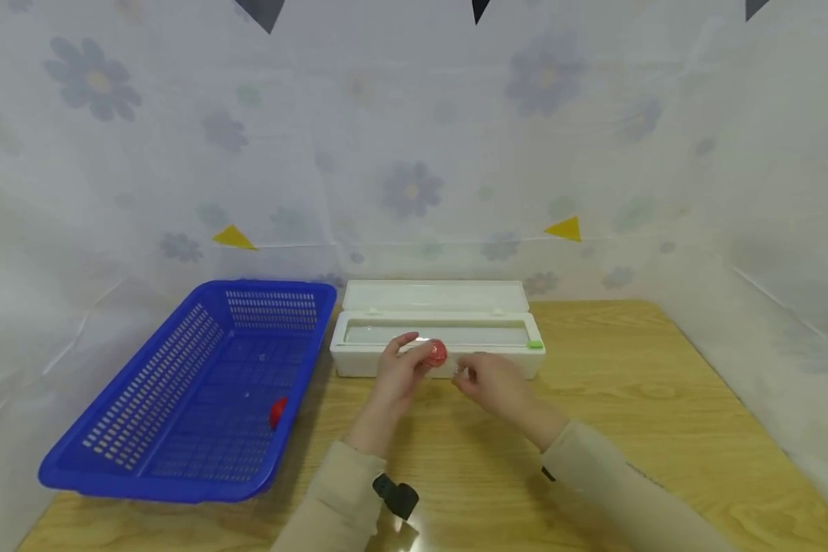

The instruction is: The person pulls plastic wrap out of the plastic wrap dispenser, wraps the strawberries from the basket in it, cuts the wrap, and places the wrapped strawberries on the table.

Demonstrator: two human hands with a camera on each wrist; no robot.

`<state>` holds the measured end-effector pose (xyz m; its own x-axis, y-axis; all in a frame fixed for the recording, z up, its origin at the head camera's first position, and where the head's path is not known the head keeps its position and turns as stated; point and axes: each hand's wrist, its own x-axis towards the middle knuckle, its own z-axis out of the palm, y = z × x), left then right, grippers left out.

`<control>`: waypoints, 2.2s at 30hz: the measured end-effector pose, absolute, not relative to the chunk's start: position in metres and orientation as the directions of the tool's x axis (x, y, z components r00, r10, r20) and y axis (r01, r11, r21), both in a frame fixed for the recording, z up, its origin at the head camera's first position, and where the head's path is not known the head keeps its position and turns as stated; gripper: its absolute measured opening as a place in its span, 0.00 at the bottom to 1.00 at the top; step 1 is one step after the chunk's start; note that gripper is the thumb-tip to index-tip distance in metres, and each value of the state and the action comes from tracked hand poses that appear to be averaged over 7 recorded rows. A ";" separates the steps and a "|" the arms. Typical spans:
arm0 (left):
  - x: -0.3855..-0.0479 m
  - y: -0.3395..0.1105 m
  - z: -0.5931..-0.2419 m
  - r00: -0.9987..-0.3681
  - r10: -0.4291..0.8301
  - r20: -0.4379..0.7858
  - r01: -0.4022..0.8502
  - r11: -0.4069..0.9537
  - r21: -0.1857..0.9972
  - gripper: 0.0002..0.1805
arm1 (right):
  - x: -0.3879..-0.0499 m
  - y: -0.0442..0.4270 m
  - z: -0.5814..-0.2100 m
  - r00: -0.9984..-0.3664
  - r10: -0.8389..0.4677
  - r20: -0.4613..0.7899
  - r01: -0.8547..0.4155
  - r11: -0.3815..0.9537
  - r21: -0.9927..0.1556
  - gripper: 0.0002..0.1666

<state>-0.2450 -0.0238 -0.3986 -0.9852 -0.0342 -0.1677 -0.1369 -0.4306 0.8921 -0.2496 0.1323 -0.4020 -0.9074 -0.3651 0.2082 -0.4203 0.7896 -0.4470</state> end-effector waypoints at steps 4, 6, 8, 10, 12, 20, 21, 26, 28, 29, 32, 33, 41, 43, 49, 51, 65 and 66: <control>-0.243 -0.021 -0.397 -0.984 0.013 -0.179 -0.161 -0.505 0.848 0.24 | -0.255 0.131 -0.405 -0.972 -0.209 0.105 -0.205 0.539 -0.817 0.10; -0.241 -0.018 -0.398 -0.984 0.047 -0.172 -0.170 -0.537 0.826 0.22 | -0.257 0.129 -0.404 -0.990 -0.135 0.038 -0.082 0.337 -0.938 0.12; -0.239 -0.015 -0.399 -0.986 0.065 -0.155 -0.165 -0.553 0.816 0.20 | -0.259 0.126 -0.402 -0.995 -0.093 -0.023 0.004 0.195 -0.981 0.14; -0.237 -0.012 -0.399 -0.990 0.057 -0.131 -0.140 -0.556 0.819 0.19 | -0.260 0.122 -0.400 -0.997 -0.053 -0.059 0.051 0.135 -0.990 0.15; -0.236 -0.010 -0.397 -0.993 0.026 -0.119 -0.112 -0.580 0.807 0.19 | -0.261 0.118 -0.398 -0.999 -0.012 -0.047 0.045 0.145 -0.988 0.13; -0.234 -0.002 -0.395 -0.986 -0.070 -0.150 -0.072 -0.633 0.771 0.10 | -0.265 0.109 -0.406 -0.997 -0.002 -0.082 0.081 0.069 -0.994 0.10; -0.235 -0.002 -0.397 -0.987 -0.078 -0.143 -0.063 -0.627 0.776 0.09 | -0.265 0.108 -0.406 -0.994 -0.030 -0.106 0.105 0.009 -0.994 0.10; -0.237 -0.003 -0.398 -0.984 -0.146 -0.100 0.008 -0.604 0.797 0.09 | -0.258 0.107 -0.397 -0.959 -0.251 -0.133 0.200 -0.263 -0.944 0.13; -0.237 -0.004 -0.397 -0.981 -0.173 -0.094 0.027 -0.591 0.806 0.07 | -0.256 0.104 -0.393 -0.950 -0.295 -0.103 0.192 -0.289 -0.938 0.15; -0.237 -0.004 -0.397 -0.980 -0.176 -0.090 0.030 -0.583 0.812 0.04 | -0.256 0.102 -0.391 -0.950 -0.298 -0.089 0.175 -0.277 -0.945 0.15; -0.237 -0.003 -0.397 -0.984 -0.164 -0.076 0.033 -0.573 0.819 0.03 | -0.257 0.097 -0.387 -0.971 -0.232 -0.061 0.105 -0.180 -0.978 0.13; -0.237 -0.003 -0.397 -0.984 -0.159 -0.073 0.032 -0.572 0.819 0.04 | -0.257 0.096 -0.387 -0.977 -0.206 -0.055 0.084 -0.136 -0.987 0.15; -0.234 -0.009 -0.395 -0.990 -0.110 -0.087 -0.022 -0.492 0.870 0.21 | -0.256 0.102 -0.385 -0.985 -0.169 -0.029 0.017 0.076 -0.997 0.23; -0.235 -0.010 -0.397 -0.988 -0.124 -0.096 -0.029 -0.456 0.889 0.21 | -0.255 0.104 -0.385 -0.982 -0.187 -0.032 0.013 0.098 -0.995 0.24; -0.235 -0.008 -0.398 -0.972 -0.193 -0.132 -0.056 -0.357 0.932 0.21 | -0.254 0.108 -0.388 -0.973 -0.228 -0.044 0.024 0.089 -0.996 0.25; -0.235 -0.008 -0.398 -0.970 -0.198 -0.141 -0.064 -0.350 0.934 0.21 | -0.254 0.108 -0.389 -0.972 -0.228 -0.052 0.035 0.080 -0.996 0.26; -0.234 -0.003 -0.397 -0.987 -0.121 -0.109 -0.072 -0.274 0.959 0.22 | -0.260 0.126 -0.388 -0.954 -0.299 -0.016 -0.031 0.152 -0.988 0.24; -0.234 -0.002 -0.398 -0.985 -0.131 -0.112 -0.072 -0.278 0.958 0.22 | -0.260 0.127 -0.389 -0.949 -0.313 -0.026 -0.024 0.155 -0.988 0.25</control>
<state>-0.2335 -0.0023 -0.3979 -0.9851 -0.1309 -0.1119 -0.0719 -0.2779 0.9579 -0.2597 0.1270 -0.3887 -0.9493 -0.3132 -0.0264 -0.0238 0.1555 -0.9876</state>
